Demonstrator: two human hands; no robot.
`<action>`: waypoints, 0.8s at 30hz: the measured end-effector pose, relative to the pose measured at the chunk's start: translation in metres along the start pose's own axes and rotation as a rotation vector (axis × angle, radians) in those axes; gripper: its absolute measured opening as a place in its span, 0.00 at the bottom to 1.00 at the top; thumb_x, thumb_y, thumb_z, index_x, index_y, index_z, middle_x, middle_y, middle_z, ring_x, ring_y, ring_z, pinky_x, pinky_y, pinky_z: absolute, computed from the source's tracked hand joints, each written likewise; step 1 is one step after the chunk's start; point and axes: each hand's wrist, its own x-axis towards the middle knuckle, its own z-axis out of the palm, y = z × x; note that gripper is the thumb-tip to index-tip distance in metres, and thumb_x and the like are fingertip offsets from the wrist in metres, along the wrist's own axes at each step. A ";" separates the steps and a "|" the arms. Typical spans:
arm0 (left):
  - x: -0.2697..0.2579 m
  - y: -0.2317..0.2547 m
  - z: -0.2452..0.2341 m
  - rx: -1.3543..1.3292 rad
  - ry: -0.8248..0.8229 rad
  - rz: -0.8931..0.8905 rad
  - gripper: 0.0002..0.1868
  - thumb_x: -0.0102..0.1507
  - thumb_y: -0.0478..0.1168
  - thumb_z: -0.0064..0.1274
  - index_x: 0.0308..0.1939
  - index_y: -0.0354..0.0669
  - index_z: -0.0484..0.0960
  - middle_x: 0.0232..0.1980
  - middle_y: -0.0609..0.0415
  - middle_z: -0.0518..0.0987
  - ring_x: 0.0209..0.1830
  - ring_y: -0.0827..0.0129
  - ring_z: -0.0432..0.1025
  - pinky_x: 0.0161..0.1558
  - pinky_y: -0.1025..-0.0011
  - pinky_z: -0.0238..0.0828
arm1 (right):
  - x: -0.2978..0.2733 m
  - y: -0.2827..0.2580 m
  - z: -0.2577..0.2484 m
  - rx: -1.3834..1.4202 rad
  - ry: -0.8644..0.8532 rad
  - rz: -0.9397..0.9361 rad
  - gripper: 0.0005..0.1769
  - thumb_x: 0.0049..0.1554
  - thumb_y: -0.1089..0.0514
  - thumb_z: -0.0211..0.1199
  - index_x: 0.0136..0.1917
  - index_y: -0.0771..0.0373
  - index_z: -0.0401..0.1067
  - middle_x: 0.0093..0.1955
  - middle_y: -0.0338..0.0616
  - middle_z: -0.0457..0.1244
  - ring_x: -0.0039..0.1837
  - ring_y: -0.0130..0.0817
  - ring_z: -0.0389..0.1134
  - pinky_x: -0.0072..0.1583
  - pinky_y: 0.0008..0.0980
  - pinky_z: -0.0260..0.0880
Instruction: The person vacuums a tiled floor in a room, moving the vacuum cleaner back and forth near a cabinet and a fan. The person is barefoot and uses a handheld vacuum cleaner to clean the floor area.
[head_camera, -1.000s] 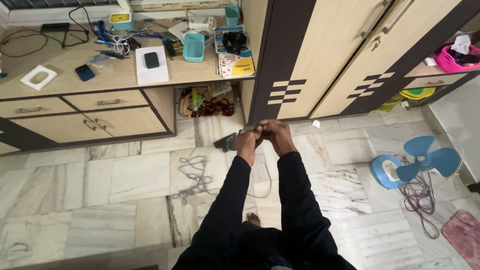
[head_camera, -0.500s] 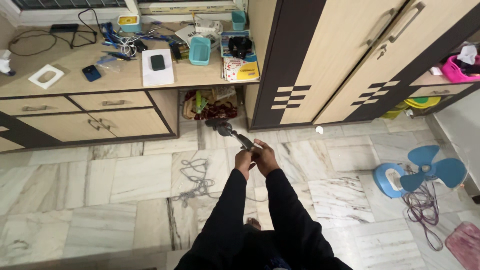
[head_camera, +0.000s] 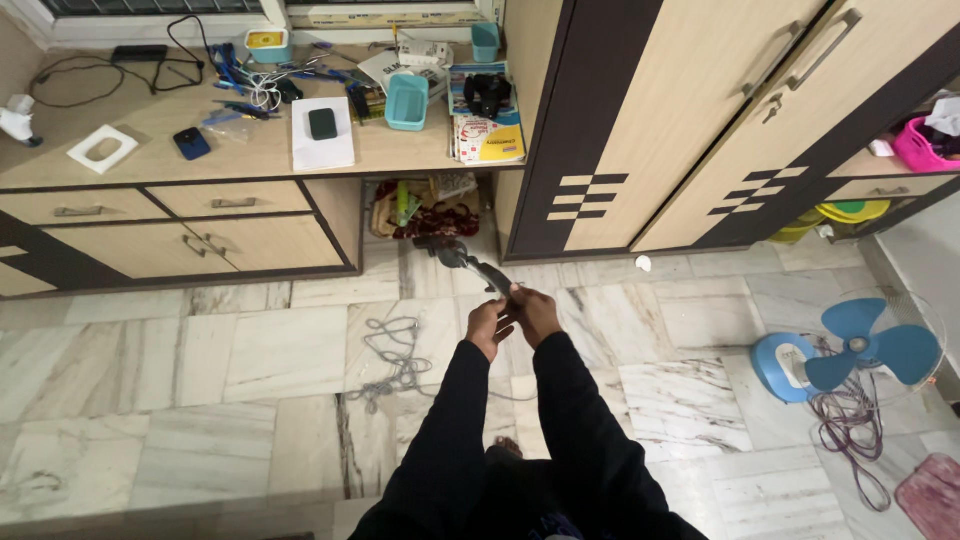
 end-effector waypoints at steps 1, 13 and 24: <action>-0.001 0.000 0.003 -0.020 -0.028 0.017 0.14 0.68 0.47 0.50 0.52 0.44 0.80 0.49 0.55 0.79 0.48 0.66 0.74 0.49 0.65 0.70 | 0.002 -0.006 -0.002 0.038 0.005 0.000 0.17 0.61 0.61 0.62 0.57 0.79 0.73 0.45 0.51 0.68 0.43 0.37 0.69 0.46 0.33 0.71; -0.027 0.020 0.061 -0.019 -0.268 0.115 0.19 0.68 0.46 0.50 0.60 0.42 0.76 0.57 0.54 0.80 0.60 0.63 0.74 0.57 0.63 0.69 | -0.018 -0.097 -0.019 0.151 0.095 -0.039 0.11 0.55 0.62 0.63 0.48 0.73 0.73 0.43 0.51 0.67 0.44 0.40 0.72 0.46 0.32 0.70; -0.045 0.020 0.109 -0.073 -0.396 0.078 0.30 0.67 0.48 0.52 0.70 0.39 0.66 0.64 0.55 0.75 0.67 0.63 0.68 0.64 0.61 0.65 | -0.032 -0.132 -0.046 0.189 0.214 -0.115 0.10 0.59 0.57 0.65 0.46 0.68 0.73 0.40 0.47 0.67 0.39 0.32 0.66 0.41 0.30 0.62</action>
